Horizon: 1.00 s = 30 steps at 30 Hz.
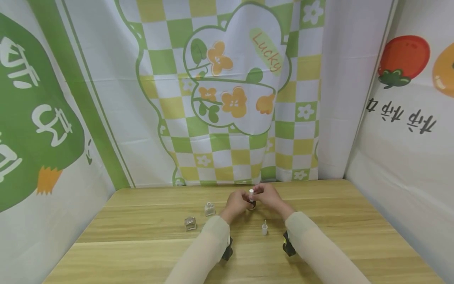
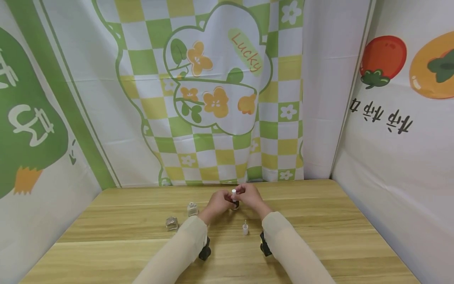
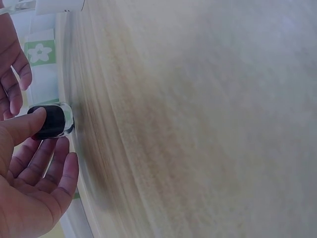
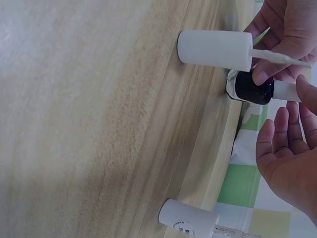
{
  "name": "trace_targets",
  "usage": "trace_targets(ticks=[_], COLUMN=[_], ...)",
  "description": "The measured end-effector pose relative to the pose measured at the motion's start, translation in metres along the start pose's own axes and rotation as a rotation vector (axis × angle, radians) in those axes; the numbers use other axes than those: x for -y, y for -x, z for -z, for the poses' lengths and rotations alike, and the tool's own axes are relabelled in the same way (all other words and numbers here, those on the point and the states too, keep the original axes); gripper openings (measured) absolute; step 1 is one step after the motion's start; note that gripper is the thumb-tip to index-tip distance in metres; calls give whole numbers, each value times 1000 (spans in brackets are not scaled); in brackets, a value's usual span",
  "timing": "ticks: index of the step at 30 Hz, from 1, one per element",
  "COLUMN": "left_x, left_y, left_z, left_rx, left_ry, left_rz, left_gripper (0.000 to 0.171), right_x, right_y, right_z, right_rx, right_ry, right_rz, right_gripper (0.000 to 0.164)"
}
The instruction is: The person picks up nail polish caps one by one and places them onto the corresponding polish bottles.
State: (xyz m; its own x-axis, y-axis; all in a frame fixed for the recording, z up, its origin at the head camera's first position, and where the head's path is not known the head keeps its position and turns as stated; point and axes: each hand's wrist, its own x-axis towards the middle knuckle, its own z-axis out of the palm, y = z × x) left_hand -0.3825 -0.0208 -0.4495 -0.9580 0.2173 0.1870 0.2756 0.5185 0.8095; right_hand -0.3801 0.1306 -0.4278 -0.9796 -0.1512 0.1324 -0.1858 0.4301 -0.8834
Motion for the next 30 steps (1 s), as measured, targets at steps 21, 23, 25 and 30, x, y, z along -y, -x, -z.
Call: trace_targets(ticks=[21,23,25,30], left_x=[-5,-7,-8,-10], left_y=[2,3,4,5], left_z=[3,4,6,11], left_rx=[13,17,24,25], left_ry=[-39,-40,-38,-18], left_rz=[18,19,25,50], left_gripper=[24,24,24,26], right_x=[4,6,8,15], right_y=[-2,-1,0,4], right_z=[1,2,4,13], right_rx=[11,17,22,32], right_ry=[4,8,18,46], right_rz=[-1,1,4,13], right_gripper=[23,25,27,31])
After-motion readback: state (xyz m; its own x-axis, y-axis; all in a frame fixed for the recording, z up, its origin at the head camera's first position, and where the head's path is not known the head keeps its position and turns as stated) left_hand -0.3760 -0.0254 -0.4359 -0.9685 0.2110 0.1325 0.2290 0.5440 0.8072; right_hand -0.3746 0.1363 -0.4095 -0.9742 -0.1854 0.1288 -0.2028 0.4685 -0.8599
